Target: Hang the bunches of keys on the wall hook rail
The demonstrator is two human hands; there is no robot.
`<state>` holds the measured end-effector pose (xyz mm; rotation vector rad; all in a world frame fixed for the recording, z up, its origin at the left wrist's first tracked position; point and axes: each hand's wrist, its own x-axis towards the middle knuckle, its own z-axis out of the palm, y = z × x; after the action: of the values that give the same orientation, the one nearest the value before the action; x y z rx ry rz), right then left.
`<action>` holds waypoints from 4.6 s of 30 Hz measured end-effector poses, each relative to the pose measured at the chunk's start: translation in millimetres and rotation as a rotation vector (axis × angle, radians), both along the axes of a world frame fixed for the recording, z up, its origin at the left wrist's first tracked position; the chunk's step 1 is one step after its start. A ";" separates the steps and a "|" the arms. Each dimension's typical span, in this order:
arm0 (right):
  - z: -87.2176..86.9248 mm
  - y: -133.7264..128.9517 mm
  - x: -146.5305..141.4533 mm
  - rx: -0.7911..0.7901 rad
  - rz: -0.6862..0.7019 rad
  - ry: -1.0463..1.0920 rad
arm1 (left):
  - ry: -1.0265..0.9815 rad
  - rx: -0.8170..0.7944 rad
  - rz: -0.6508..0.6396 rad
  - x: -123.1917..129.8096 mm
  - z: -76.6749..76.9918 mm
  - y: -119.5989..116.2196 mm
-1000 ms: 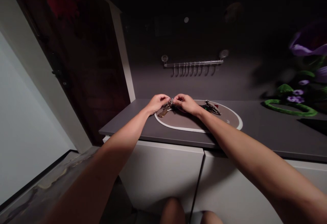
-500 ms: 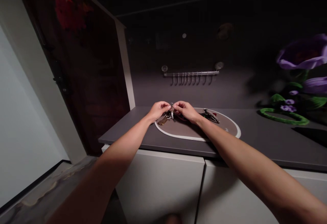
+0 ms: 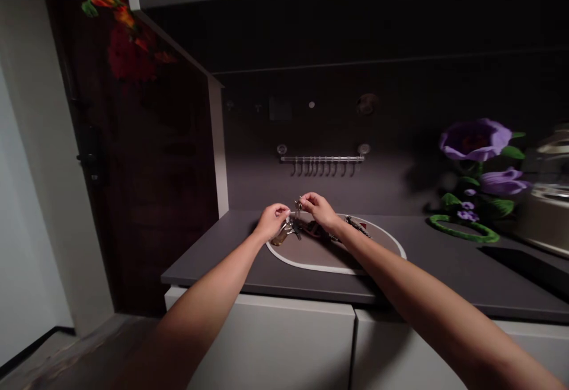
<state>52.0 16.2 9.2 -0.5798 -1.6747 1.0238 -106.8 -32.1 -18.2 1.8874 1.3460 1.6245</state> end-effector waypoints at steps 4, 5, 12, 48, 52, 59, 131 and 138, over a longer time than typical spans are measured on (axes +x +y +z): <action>22.6 20.1 -9.4 -0.089 -0.069 0.149 | 0.122 0.059 0.070 -1.5 -3.3 2.4; 28.5 24.6 -12.7 -0.106 -0.081 0.171 | 0.143 0.066 0.082 -1.9 -4.2 3.1; 59.0 46.4 -42.2 -0.211 -0.183 0.326 | 0.189 0.053 0.136 -4.1 -8.7 7.6; 44.2 24.0 -30.8 -0.339 -0.228 0.162 | 0.235 0.063 0.149 -11.1 -7.2 9.9; 31.9 4.7 -23.2 -0.319 -0.159 0.045 | 0.261 0.056 0.157 -12.8 -5.7 7.7; 0.5 -16.2 -3.6 0.093 -0.131 -0.376 | 0.371 0.064 0.148 -13.8 -5.5 4.4; -14.7 -12.8 2.9 0.042 0.046 -0.127 | 0.028 0.061 -0.078 0.7 5.7 -3.0; -15.7 -9.6 5.6 0.108 0.029 -0.104 | 0.137 0.104 0.013 2.2 2.0 -1.9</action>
<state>57.6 6.6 -6.6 -0.5465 -1.8232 0.9308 -104.5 -34.0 -16.2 2.0886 1.3530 1.6265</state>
